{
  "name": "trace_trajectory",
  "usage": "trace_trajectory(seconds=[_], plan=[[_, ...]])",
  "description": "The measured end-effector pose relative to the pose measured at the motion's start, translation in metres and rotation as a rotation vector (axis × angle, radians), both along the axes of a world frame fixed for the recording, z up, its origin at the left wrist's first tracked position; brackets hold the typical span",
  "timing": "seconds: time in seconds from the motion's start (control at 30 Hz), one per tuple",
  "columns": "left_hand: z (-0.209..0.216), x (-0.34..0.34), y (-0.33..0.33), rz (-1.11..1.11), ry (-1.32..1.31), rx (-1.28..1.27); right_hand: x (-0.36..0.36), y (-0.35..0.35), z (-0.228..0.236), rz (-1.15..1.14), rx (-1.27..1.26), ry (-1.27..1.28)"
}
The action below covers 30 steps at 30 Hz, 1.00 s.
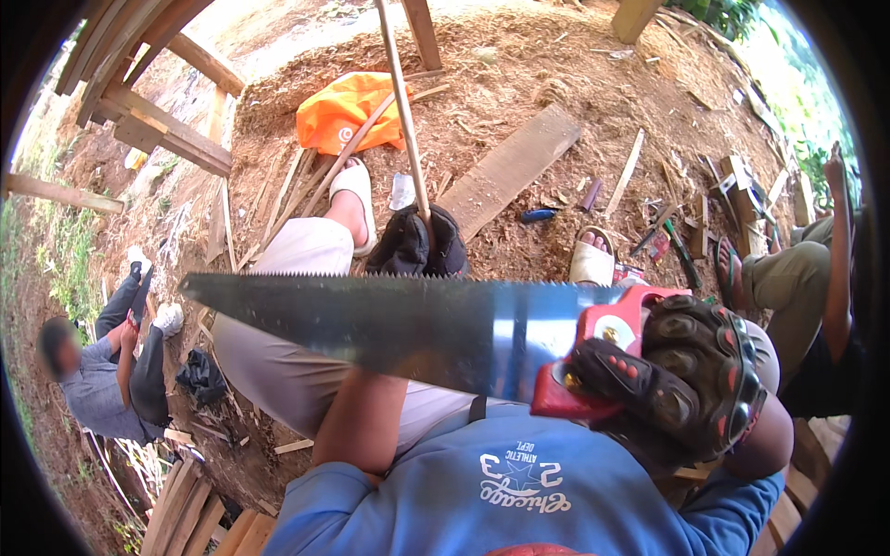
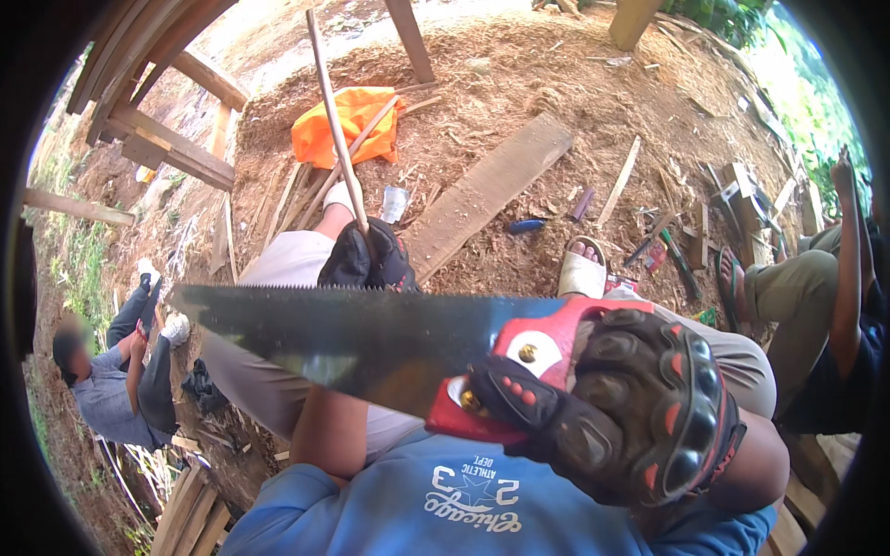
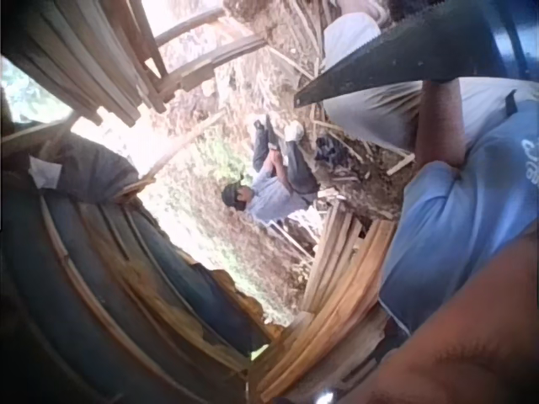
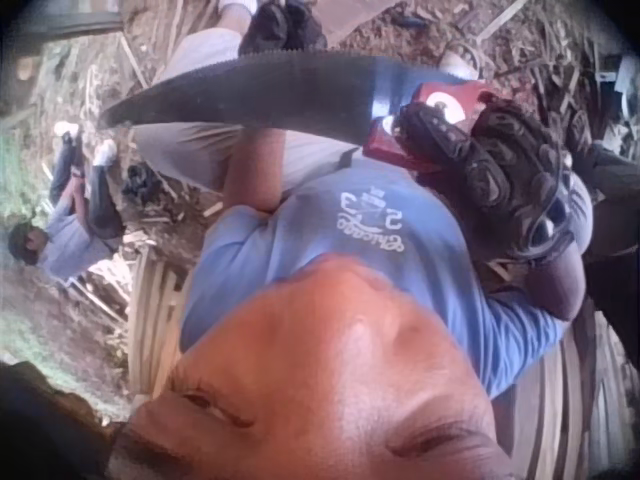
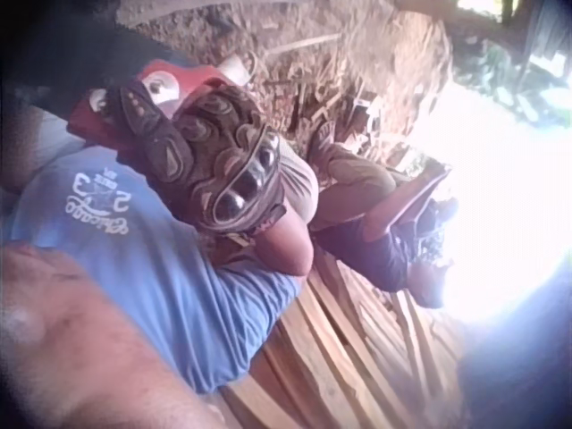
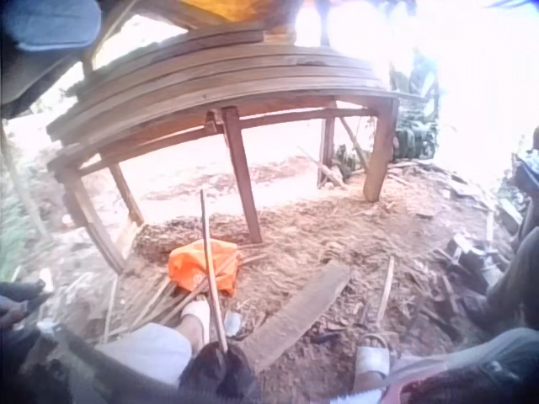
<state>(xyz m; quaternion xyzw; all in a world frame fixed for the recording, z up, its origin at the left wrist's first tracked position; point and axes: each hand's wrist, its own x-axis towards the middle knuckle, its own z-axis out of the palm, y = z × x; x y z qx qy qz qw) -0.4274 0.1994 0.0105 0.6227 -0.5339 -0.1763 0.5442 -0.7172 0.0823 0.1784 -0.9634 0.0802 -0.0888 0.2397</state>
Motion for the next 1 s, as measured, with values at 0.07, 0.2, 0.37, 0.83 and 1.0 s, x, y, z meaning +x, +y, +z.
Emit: trace_trajectory(seconds=[0.07, 0.2, 0.37, 0.83, 1.0], plan=[[0.006, -0.006, 0.004, 0.005, -0.359, -0.015, 0.0, -0.001, -0.003, -0.01, 0.006, -0.014], [0.012, -0.015, 0.003, 0.013, -0.745, -0.06, 0.005, -0.006, -0.01, -0.081, 0.017, -0.033], [0.011, -0.024, 0.001, 0.005, -0.586, 0.007, 0.008, -0.007, -0.01, -0.124, 0.021, -0.019], [0.013, -0.029, 0.004, 0.082, -0.28, 0.103, 0.011, -0.008, -0.022, -0.181, 0.053, -0.086], [0.02, -0.011, -0.001, 0.207, 0.61, 0.094, 0.003, -0.014, -0.005, -0.187, -0.048, 0.014]])
